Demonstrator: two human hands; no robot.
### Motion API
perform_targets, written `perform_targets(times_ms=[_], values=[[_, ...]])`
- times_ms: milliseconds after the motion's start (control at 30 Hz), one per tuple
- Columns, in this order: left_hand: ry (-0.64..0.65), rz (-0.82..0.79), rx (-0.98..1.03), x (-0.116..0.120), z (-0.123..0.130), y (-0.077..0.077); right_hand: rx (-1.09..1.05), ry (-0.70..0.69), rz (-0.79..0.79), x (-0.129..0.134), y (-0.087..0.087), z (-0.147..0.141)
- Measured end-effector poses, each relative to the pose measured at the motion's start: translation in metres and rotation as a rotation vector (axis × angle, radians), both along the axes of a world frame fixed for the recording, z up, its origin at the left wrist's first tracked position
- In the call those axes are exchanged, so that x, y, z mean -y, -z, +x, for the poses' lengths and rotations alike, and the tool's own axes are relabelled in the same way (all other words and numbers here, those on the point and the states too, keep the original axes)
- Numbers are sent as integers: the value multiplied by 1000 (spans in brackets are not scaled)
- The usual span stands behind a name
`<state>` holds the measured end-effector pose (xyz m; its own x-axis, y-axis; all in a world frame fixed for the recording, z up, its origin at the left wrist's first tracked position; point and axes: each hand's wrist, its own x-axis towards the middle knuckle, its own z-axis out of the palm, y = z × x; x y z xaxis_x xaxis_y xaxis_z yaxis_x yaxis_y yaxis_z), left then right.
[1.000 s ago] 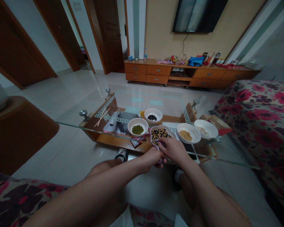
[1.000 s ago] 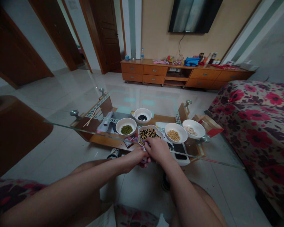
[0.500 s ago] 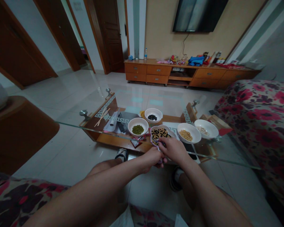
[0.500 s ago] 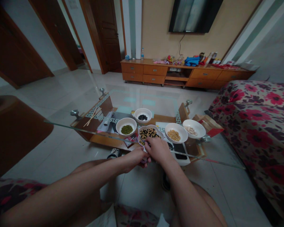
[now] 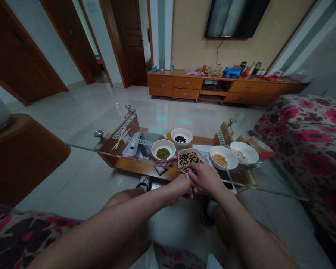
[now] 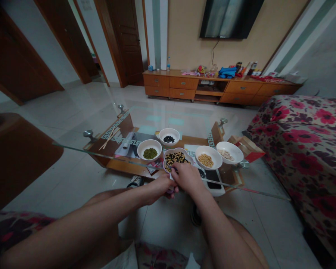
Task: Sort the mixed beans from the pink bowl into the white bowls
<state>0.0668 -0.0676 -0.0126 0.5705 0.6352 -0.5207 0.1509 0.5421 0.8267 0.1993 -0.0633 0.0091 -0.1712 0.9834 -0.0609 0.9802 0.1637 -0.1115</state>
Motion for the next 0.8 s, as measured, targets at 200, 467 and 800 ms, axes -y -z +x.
perform_targets(times_ms=[200,467,800], values=[[2,0,14,0,0,-1,-4,9,-14,0,-1,0],[7,1,8,1,-1,-4,0,18,-36,1,-4,-2],[25,76,-9,2,0,-4,-43,7,-41,1,-1,-1]])
